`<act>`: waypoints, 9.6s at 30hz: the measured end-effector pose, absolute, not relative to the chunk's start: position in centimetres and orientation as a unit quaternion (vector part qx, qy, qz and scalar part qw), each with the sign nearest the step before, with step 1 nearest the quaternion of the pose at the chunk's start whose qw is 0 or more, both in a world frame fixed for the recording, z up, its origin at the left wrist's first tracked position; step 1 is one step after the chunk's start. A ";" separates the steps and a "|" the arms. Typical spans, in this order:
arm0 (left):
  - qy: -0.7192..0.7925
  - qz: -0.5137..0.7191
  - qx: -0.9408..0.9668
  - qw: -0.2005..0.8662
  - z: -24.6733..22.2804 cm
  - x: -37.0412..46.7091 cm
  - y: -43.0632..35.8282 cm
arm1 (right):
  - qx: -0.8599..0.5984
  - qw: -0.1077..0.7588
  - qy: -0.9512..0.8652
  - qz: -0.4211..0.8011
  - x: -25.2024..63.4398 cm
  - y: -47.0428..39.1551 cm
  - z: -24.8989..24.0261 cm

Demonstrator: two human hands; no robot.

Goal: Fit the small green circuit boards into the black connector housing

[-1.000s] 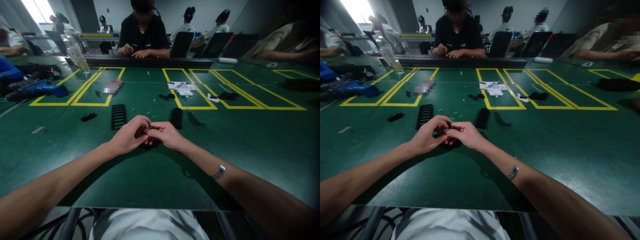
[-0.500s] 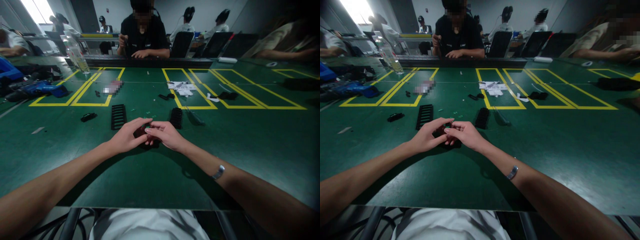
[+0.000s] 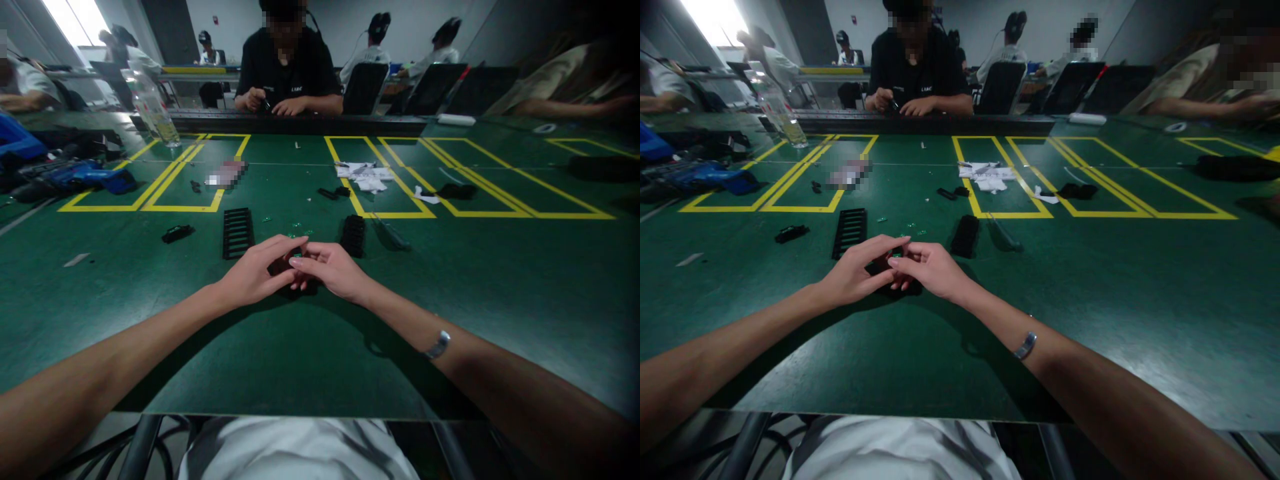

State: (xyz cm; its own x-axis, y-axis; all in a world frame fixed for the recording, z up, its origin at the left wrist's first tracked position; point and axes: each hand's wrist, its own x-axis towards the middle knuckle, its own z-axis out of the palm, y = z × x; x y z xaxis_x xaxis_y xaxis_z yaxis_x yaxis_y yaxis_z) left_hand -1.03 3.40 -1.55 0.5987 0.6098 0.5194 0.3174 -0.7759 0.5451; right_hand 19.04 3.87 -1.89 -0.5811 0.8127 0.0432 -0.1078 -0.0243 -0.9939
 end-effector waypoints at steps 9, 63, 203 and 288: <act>0.267 0.365 0.869 0.201 -1.8 -1.1 3.5 | -0.280 0.346 -0.621 0.645 19.2 3.8 -1.9; 0.344 0.301 0.797 0.395 -1.3 -1.1 2.9 | -0.255 0.319 -0.657 0.633 19.0 3.5 -1.5; 0.447 0.329 0.806 0.206 -1.1 1.3 1.3 | -0.306 0.444 -0.796 0.274 18.9 2.1 -1.5; 0.455 0.436 0.737 0.244 -1.6 2.8 1.2 | -0.309 0.482 -0.785 0.237 17.6 2.7 -1.4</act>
